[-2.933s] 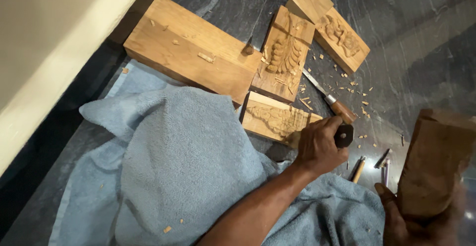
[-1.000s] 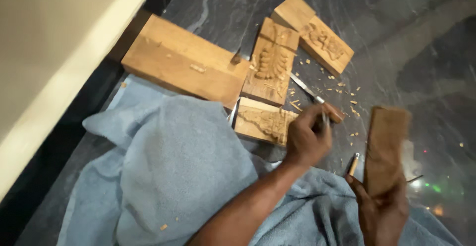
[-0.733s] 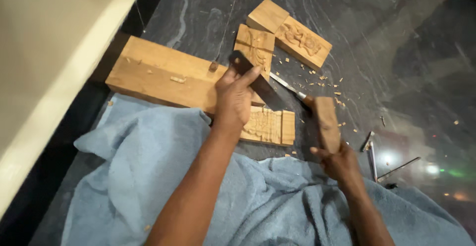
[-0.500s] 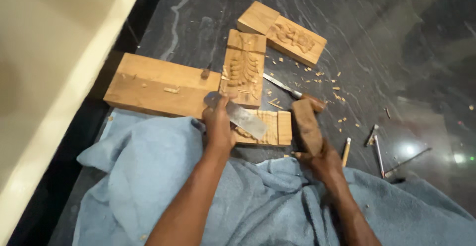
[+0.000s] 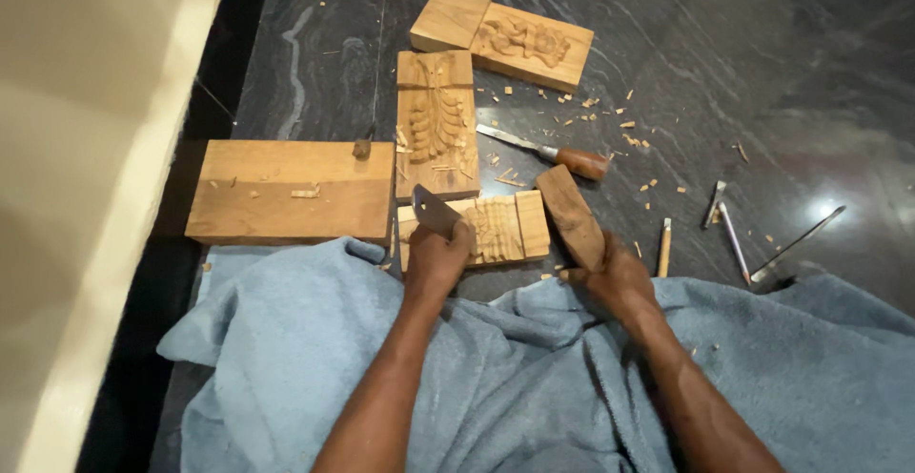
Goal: The person carves a wooden block using a chisel and a wooden mallet. They repeatedly strike the chisel to shape the wood, creating wood shavings. Several other carved wooden blocks are visible on the floor.
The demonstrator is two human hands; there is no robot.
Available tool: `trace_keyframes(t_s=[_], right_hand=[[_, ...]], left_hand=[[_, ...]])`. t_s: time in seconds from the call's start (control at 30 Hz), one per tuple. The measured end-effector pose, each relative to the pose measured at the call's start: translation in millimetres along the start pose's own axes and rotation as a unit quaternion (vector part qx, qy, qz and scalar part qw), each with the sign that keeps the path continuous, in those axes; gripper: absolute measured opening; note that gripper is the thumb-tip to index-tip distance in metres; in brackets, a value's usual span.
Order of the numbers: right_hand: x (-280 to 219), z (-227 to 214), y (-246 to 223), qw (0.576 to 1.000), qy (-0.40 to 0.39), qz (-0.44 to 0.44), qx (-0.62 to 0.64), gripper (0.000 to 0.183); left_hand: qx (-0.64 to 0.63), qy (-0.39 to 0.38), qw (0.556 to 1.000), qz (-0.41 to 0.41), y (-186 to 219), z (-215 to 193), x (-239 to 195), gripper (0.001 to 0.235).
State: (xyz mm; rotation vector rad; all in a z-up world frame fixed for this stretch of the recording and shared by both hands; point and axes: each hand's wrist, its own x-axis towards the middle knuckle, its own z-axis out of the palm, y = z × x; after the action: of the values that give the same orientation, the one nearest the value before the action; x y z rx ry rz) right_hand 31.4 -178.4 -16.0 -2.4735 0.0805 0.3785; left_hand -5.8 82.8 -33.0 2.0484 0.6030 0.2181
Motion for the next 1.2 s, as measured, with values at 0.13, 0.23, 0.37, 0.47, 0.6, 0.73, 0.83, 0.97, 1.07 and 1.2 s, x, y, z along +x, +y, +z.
trace_keyframes(t_s=[0.13,0.23,0.37,0.47,0.6,0.73,0.83,0.97,1.07,1.2], right_hand=[[3.9,-0.1,2.7,1.000,-0.006,0.000,-0.021,0.088],[4.3,0.0,2.0,1.000,-0.007,0.004,-0.006,0.089],[-0.5,2.6,-1.1,1.000,0.002,0.018,0.004,0.085],[-12.4,17.5,-6.9,1.000,0.002,0.017,0.021,0.073],[-32.7,48.3,-9.8,0.977,-0.032,0.125,0.171,0.070],[-32.9,56.2,-6.1,0.935,-0.064,0.127,0.325,0.061],[-29.3,46.6,-9.1,0.947,-0.069,0.136,0.284,0.056],[-32.8,38.7,-20.3,0.953,-0.078,0.135,0.260,0.056],[-34.7,33.9,-25.5,0.952,-0.081,0.128,0.265,0.056],[-37.0,29.7,-27.5,0.954,-0.080,0.124,0.260,0.057]], left_hand=[[-0.018,0.016,0.997,0.076,-17.8,12.7,-5.6,0.037],[-0.013,0.019,0.995,0.102,-22.8,21.3,-12.2,0.039],[-0.045,0.012,0.998,0.053,-13.6,17.3,-16.3,0.036],[-0.067,0.030,0.997,-0.002,-6.8,8.3,-20.0,0.038],[-0.051,0.128,0.989,0.051,-9.7,-1.2,-24.2,0.039],[-0.067,0.110,0.991,0.037,-18.0,-1.4,-32.5,0.039],[0.088,0.066,0.993,0.033,-17.1,1.4,-39.5,0.046],[0.029,0.049,0.998,0.039,-13.3,-1.3,-42.8,0.040],[-0.018,0.050,0.997,0.052,-8.1,-1.4,-42.9,0.034],[-0.049,0.043,0.998,0.016,-1.8,-2.6,-43.8,0.032]])
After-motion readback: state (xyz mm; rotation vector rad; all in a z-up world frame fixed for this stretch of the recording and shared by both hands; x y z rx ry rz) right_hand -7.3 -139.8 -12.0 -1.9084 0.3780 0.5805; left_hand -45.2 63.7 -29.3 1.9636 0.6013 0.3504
